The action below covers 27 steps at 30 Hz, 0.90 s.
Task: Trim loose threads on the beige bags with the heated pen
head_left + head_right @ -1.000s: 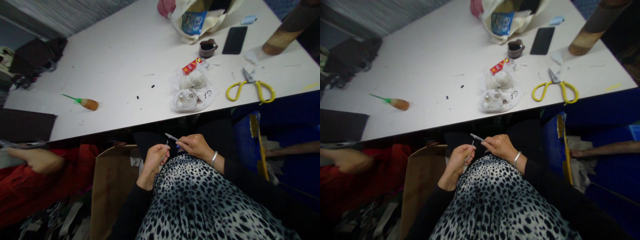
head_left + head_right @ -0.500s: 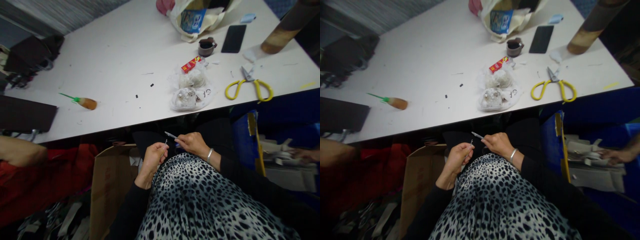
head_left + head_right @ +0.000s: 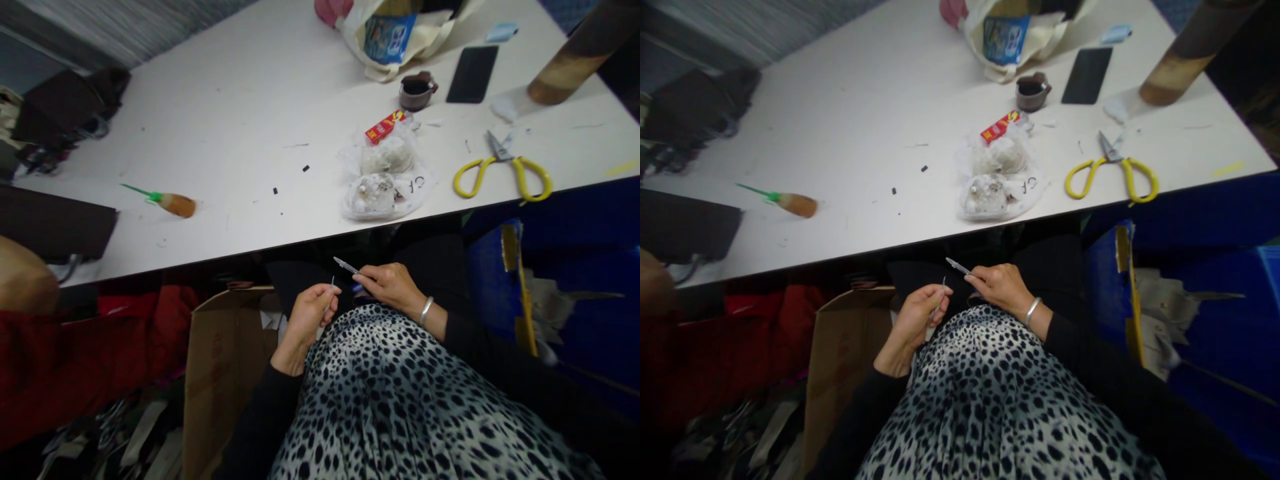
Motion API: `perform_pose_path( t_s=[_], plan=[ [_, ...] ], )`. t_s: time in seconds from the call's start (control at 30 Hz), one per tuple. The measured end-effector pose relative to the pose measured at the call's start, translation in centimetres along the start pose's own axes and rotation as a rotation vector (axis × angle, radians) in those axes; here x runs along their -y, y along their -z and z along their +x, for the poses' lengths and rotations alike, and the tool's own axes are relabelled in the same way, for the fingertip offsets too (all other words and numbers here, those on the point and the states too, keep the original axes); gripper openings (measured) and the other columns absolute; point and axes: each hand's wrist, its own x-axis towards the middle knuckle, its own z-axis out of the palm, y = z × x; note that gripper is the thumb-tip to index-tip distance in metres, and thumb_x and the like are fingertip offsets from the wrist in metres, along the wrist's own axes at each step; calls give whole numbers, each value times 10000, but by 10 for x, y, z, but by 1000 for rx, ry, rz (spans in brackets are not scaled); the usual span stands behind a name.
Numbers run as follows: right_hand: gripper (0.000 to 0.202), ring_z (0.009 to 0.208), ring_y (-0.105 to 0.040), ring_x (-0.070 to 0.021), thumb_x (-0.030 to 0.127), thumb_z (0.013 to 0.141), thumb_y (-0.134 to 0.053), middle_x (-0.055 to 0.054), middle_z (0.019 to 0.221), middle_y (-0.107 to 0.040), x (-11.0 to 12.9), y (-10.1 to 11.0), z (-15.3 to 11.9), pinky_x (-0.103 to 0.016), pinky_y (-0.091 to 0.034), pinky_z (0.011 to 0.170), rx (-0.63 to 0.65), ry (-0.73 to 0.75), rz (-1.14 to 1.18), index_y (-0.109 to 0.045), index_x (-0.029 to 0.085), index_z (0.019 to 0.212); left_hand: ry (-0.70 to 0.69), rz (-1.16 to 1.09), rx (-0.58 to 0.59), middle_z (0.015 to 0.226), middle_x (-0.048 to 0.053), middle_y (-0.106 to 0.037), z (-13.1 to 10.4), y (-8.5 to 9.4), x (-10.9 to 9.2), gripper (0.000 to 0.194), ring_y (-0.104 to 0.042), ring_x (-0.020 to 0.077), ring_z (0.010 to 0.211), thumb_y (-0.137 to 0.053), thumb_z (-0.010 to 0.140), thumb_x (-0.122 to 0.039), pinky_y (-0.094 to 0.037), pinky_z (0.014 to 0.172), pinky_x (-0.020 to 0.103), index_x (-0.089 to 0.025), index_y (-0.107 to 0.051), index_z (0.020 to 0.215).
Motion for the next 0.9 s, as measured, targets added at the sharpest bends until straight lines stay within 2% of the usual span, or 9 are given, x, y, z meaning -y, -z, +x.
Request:
perform_pose_path(
  t_s=[0.17, 0.3, 0.43, 0.67, 0.73, 0.83, 0.9],
  plan=[
    [426, 627, -683, -154, 487, 1096, -534, -9, 685, -740, 10, 4, -8, -265, -347, 623, -41, 30, 61, -786, 233, 864, -36, 11, 10, 685, -22, -609, 7, 3, 5, 391, -447, 67, 452, -844, 724, -479, -284, 420, 200, -157, -686, 879],
    [388, 668, -703, -151, 472, 1102, -528, -5, 738, -759, 10, 4, -11, -263, -352, 629, -14, 112, 101, -802, 243, 949, -150, 197, -59, 718, 27, -649, 11, 8, 7, 355, -576, 127, 598, -758, 798, -472, -436, 566, 235, -136, -768, 913],
    [417, 647, -685, -147, 470, 1109, -515, -8, 707, -738, 8, 3, -12, -266, -350, 632, -36, 94, 84, -792, 226, 914, -236, 372, -93, 668, 7, -603, 12, 11, 10, 328, -486, 122, 556, -661, 890, -451, -351, 541, 244, -152, -788, 937],
    [443, 689, -677, -156, 466, 1112, -494, -29, 724, -740, 9, -2, -12, -293, -299, 624, -1, 267, -65, -776, 218, 877, -364, 565, -127, 639, -1, -558, 9, 9, 10, 356, -503, 156, 601, -539, 956, -436, -366, 589, 268, -157, -755, 914],
    [424, 674, -675, -163, 466, 1098, -520, -29, 712, -744, 4, -4, -9, -302, -278, 612, -23, 195, -110, -777, 224, 862, -375, 593, -145, 616, -11, -535, 3, 7, 7, 346, -486, 154, 581, -541, 950, -433, -350, 578, 269, -162, -750, 898],
    [436, 621, -660, -174, 448, 1108, -503, -42, 684, -745, -3, -2, -6, -308, -260, 597, -114, -8, -148, -787, 215, 872, -359, 566, -147, 600, -21, -509, -3, 5, 3, 336, -461, 147, 562, -554, 952, -441, -327, 556, 263, -173, -742, 879],
    [462, 634, -667, -169, 453, 1126, -466, -41, 706, -753, 0, 0, -7, -302, -276, 604, -119, 16, -109, -787, 215, 894, -344, 539, -148, 601, -19, -511, -2, 5, 4, 332, -461, 148, 562, -562, 948, -443, -329, 553, 261, -172, -737, 867]
  ],
)
